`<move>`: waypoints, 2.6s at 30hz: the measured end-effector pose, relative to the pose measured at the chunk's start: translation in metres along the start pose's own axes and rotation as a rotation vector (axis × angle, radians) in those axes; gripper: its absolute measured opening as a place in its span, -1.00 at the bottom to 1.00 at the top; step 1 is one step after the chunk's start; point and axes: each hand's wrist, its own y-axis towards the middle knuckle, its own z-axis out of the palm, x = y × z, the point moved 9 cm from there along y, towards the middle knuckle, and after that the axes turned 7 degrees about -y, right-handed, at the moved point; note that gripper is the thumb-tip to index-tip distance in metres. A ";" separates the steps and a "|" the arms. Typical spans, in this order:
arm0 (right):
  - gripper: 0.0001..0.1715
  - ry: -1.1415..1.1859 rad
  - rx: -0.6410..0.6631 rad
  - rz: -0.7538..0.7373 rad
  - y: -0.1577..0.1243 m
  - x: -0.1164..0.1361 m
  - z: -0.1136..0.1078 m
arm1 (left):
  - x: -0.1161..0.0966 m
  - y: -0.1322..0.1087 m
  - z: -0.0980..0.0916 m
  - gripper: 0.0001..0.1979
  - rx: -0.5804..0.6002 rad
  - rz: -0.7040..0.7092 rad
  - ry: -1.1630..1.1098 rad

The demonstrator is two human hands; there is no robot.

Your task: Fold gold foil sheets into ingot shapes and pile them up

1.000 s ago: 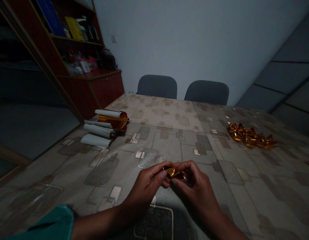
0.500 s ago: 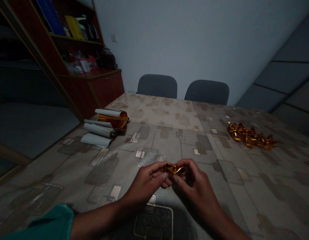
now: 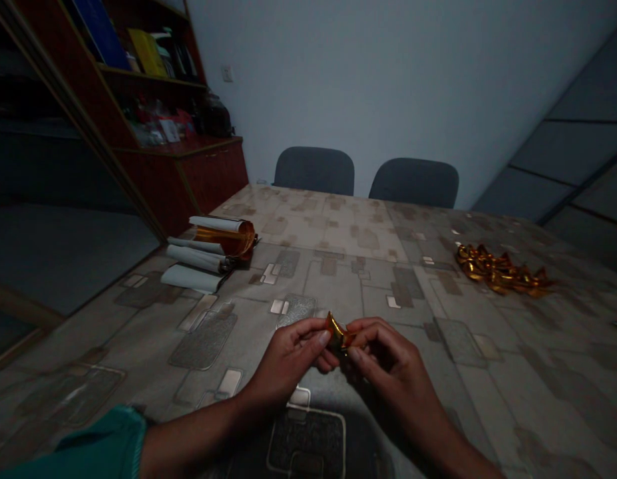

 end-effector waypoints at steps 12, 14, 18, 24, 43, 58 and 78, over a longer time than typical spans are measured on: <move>-0.87 -0.047 -0.036 0.025 -0.003 -0.003 0.003 | 0.000 -0.003 0.005 -0.60 0.000 0.018 -0.059; -0.85 -0.089 -0.044 0.004 -0.003 0.002 0.001 | 0.002 -0.004 0.005 -0.62 0.002 0.023 -0.069; -0.83 -0.146 -0.065 -0.023 -0.002 0.005 0.001 | 0.006 -0.004 0.005 -0.64 0.013 0.011 -0.057; -0.91 -0.064 -0.022 0.008 -0.004 -0.006 0.006 | 0.005 -0.005 0.007 -0.66 0.040 0.022 -0.029; -0.79 -0.058 -0.039 0.024 -0.004 -0.010 0.008 | -0.012 -0.009 0.016 -0.72 0.138 0.141 0.187; -0.81 -0.039 0.018 -0.016 -0.003 -0.002 0.010 | -0.002 -0.006 0.005 -0.82 -0.006 0.072 -0.016; -0.86 -0.111 -0.073 -0.068 -0.007 -0.001 -0.001 | 0.016 -0.001 -0.008 -0.58 -0.075 -0.063 -0.259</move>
